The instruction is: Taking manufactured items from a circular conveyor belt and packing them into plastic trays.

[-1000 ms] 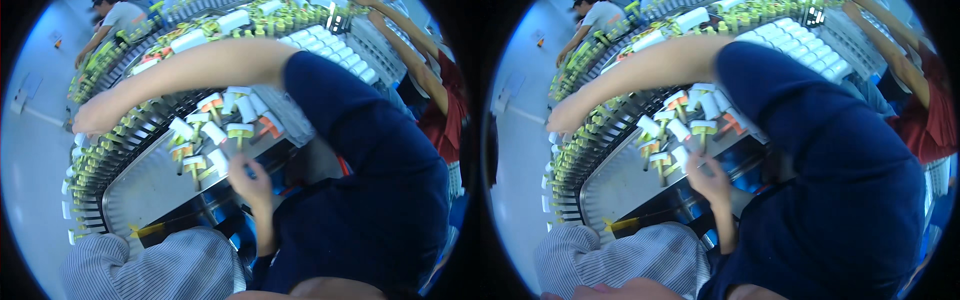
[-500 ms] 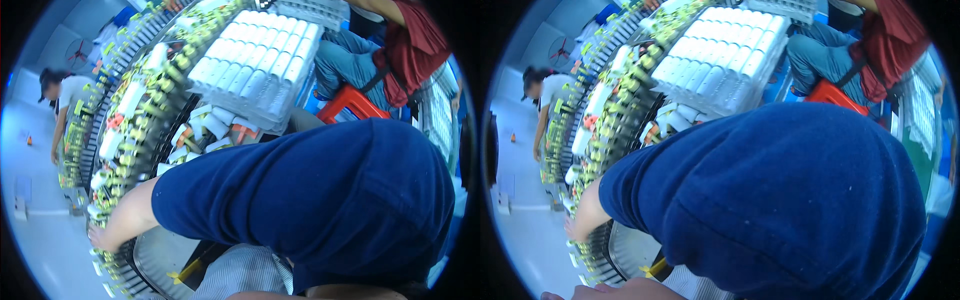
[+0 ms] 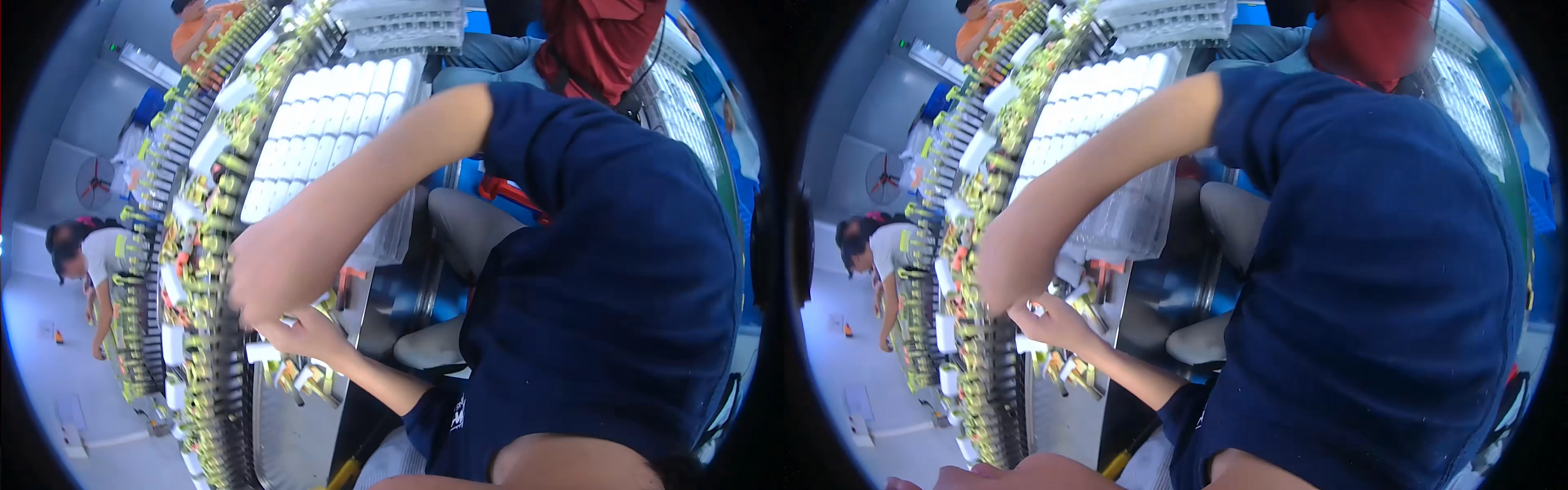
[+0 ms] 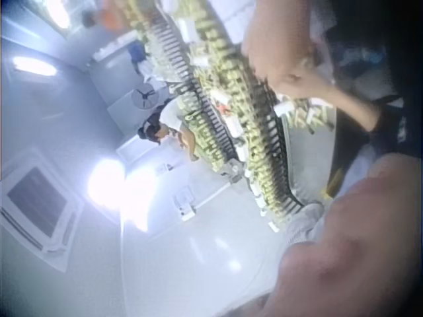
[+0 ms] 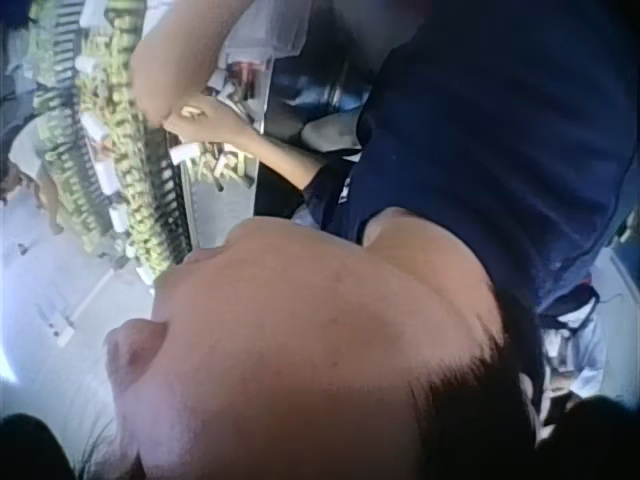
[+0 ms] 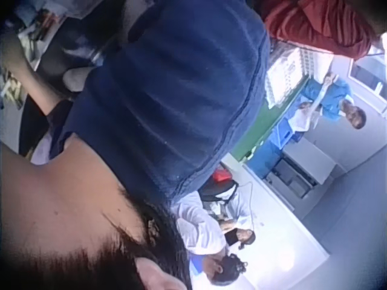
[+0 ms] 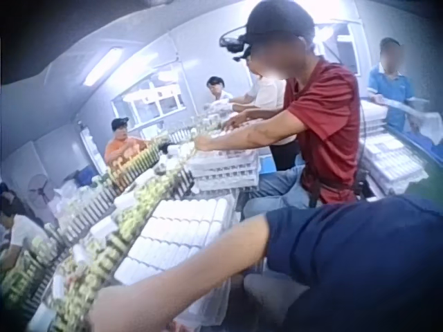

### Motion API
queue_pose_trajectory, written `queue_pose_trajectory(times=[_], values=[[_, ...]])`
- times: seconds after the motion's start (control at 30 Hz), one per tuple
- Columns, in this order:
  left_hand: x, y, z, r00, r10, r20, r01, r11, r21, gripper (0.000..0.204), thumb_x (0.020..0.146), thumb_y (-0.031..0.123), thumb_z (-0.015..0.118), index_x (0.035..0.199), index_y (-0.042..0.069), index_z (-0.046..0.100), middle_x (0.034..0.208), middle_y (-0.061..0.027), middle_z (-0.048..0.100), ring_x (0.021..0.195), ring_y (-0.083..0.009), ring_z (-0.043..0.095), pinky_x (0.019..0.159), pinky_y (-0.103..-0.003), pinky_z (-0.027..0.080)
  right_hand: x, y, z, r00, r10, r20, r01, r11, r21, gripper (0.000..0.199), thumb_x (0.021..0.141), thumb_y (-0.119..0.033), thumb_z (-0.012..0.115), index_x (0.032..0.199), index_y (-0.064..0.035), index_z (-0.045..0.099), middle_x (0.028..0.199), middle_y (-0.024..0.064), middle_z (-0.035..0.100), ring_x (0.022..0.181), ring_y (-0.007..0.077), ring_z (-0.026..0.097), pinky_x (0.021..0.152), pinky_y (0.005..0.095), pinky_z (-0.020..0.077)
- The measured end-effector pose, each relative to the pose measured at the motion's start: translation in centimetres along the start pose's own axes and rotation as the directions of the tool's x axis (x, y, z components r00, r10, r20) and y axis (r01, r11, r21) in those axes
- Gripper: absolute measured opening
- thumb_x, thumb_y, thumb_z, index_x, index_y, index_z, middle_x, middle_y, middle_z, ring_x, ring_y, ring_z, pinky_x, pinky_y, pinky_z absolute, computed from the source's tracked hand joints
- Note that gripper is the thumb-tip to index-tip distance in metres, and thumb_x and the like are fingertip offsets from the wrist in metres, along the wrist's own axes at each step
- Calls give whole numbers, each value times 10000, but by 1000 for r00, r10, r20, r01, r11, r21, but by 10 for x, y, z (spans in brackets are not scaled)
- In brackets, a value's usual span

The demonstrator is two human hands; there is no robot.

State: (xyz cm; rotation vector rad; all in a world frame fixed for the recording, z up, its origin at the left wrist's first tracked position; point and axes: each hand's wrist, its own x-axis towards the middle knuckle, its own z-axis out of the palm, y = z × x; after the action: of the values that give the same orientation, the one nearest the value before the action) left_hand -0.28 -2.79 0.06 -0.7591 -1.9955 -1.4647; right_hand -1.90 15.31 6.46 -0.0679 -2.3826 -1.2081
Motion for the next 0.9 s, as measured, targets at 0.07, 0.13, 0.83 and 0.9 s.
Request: queue_pose_trajectory(times=[0.07,0.13,0.83,0.9], values=[[27,14,33,957,187,222,-190,982,-8,177,920,107,550,1017,-22,624,960,-160,631,929,-303,572,826,-402,437,-72,65,-41,916,-381,-124,302,454,838,107,826,-87,616,924,-60,582,929,123,625,935,258,615,775,383,496],[38,19,49,888,235,397,-281,958,63,194,921,129,561,1025,-21,627,962,-159,626,934,-307,571,833,-394,437,-100,65,3,943,-332,-25,192,481,856,106,860,-151,577,882,-50,604,841,91,611,815,275,623,709,400,487],[89,26,86,543,-156,825,-7,982,190,252,905,189,626,1011,-30,563,842,-63,536,764,-142,470,740,-280,417,-139,40,32,967,-184,-175,222,276,935,245,807,-313,665,999,-162,688,1083,51,574,1097,248,504,985,468,330],[97,32,91,532,-199,823,155,979,136,257,944,199,579,1065,-22,530,841,-44,535,761,-117,464,730,-257,406,-143,41,42,972,-155,-179,212,236,948,256,814,-315,660,998,-138,681,1087,55,577,1097,242,510,995,470,324]])
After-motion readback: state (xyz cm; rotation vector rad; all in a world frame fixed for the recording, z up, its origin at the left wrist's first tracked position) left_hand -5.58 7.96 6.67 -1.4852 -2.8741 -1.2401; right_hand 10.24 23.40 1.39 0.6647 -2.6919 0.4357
